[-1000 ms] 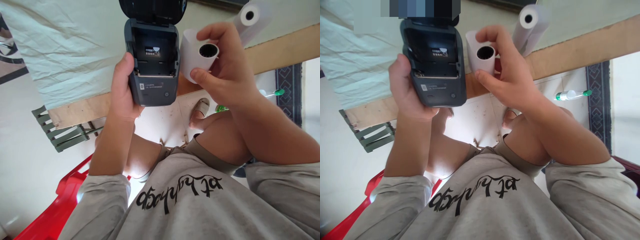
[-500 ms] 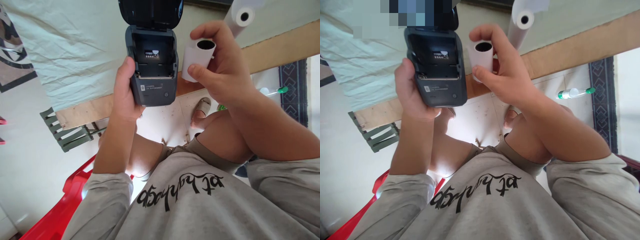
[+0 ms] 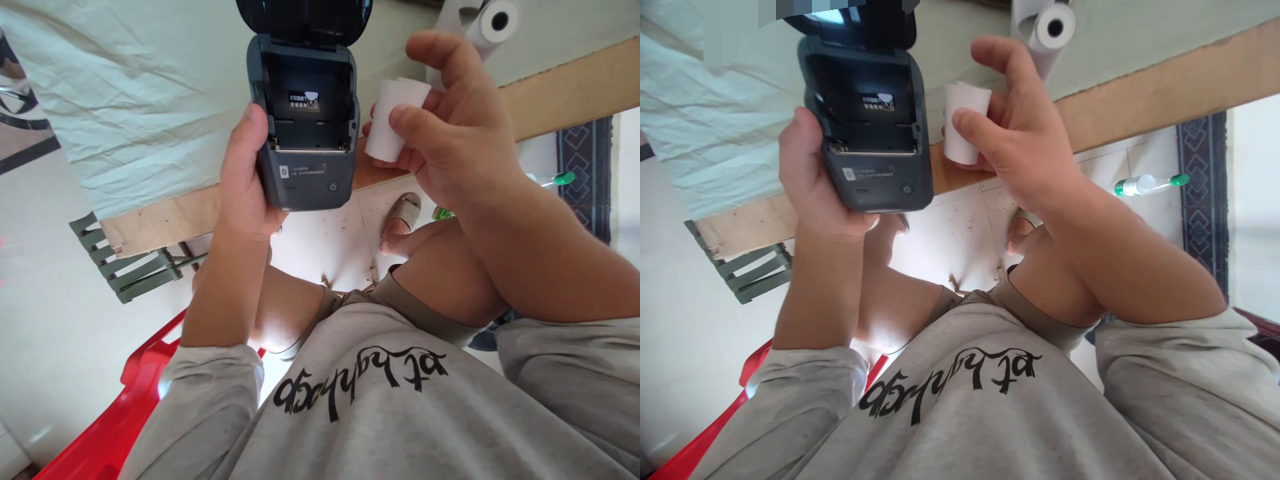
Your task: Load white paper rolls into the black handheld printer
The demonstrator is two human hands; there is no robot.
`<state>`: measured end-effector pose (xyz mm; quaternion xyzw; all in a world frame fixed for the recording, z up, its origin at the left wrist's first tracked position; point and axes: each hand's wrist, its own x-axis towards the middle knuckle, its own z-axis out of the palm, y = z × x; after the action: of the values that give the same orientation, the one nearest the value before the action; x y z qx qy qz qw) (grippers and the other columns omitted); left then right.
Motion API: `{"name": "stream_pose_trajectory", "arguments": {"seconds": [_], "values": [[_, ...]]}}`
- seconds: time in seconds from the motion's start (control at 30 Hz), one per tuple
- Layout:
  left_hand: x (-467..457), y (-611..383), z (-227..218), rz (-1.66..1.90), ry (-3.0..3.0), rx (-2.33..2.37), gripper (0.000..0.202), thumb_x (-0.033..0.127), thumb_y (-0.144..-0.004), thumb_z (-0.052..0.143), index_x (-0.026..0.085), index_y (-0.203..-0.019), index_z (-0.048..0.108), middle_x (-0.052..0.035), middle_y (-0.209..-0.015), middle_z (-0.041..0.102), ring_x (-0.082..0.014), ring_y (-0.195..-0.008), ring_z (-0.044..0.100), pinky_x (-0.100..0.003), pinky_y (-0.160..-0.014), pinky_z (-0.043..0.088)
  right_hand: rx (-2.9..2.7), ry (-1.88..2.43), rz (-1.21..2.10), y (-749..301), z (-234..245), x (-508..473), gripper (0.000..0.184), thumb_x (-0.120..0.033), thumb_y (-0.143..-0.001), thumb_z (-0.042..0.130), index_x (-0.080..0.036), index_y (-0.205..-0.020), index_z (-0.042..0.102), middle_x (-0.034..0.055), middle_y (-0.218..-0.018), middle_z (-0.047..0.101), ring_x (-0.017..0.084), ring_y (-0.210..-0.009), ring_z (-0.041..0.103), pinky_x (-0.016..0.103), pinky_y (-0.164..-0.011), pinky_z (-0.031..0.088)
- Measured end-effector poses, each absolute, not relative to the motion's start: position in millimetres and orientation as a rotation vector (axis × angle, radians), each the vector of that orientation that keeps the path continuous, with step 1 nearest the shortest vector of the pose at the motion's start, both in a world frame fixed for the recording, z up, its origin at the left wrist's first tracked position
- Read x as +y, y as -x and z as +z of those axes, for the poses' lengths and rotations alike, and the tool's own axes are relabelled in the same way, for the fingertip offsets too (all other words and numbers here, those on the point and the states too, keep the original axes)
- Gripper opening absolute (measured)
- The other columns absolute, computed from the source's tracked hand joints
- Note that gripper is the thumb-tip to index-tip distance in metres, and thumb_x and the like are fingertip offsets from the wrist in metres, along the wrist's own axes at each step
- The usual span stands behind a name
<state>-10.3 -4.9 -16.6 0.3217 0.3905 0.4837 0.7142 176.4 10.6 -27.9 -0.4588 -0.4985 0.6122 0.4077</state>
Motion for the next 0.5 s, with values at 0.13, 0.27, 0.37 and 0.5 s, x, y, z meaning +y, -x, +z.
{"name": "stream_pose_trajectory", "arguments": {"seconds": [0.13, 0.27, 0.37, 0.5], "values": [[-5.1, 7.1, -15.6, 1.161, -0.725, 0.873, 0.034, 0.041, -0.085, 0.036, 0.026, -0.087, 0.067, -0.0017, -0.100, 0.065, -0.0310, -0.112, 0.052, -0.041, -0.073, 0.053, -1.176, 1.143, 1.637, -174.6, -24.1, 10.7, 0.029, -0.033, -0.074, 0.054, -0.026, -0.098, 0.040, 0.0004, -0.092, 0.050, 0.007, -0.073, 0.054, 0.021, -0.055, 0.050], [-6.3, 7.7, -11.7, 1.072, -0.715, 0.824, 0.042, 0.041, -0.089, 0.026, 0.022, -0.099, 0.063, -0.0053, -0.096, 0.065, -0.0328, -0.113, 0.050, -0.046, -0.082, 0.050, -1.131, 1.138, 1.714, -173.1, -19.8, 11.4, 0.032, -0.023, -0.070, 0.051, -0.027, -0.101, 0.043, 0.0001, -0.089, 0.049, 0.007, -0.071, 0.053, 0.024, -0.057, 0.052], [-6.9, 9.7, -11.1, 1.038, -0.669, 0.810, 0.046, 0.044, -0.091, 0.023, 0.022, -0.107, 0.060, -0.0045, -0.098, 0.066, -0.0325, -0.115, 0.047, -0.048, -0.089, 0.046, -1.069, 1.159, 1.768, -173.8, -22.1, 14.4, 0.034, -0.022, -0.069, 0.045, -0.029, -0.102, 0.042, 0.0007, -0.087, 0.049, 0.010, -0.072, 0.057, 0.025, -0.052, 0.050], [-4.9, 8.6, -11.2, 1.112, -0.548, 0.830, 0.049, 0.041, -0.092, 0.021, 0.017, -0.108, 0.060, -0.0055, -0.095, 0.067, -0.0337, -0.115, 0.046, -0.053, -0.094, 0.039, -1.226, 1.197, 1.646, -175.0, -21.2, 13.2, 0.032, -0.032, -0.072, 0.049, -0.027, -0.103, 0.042, 0.0013, -0.091, 0.050, 0.010, -0.076, 0.058, 0.020, -0.049, 0.046]]}}
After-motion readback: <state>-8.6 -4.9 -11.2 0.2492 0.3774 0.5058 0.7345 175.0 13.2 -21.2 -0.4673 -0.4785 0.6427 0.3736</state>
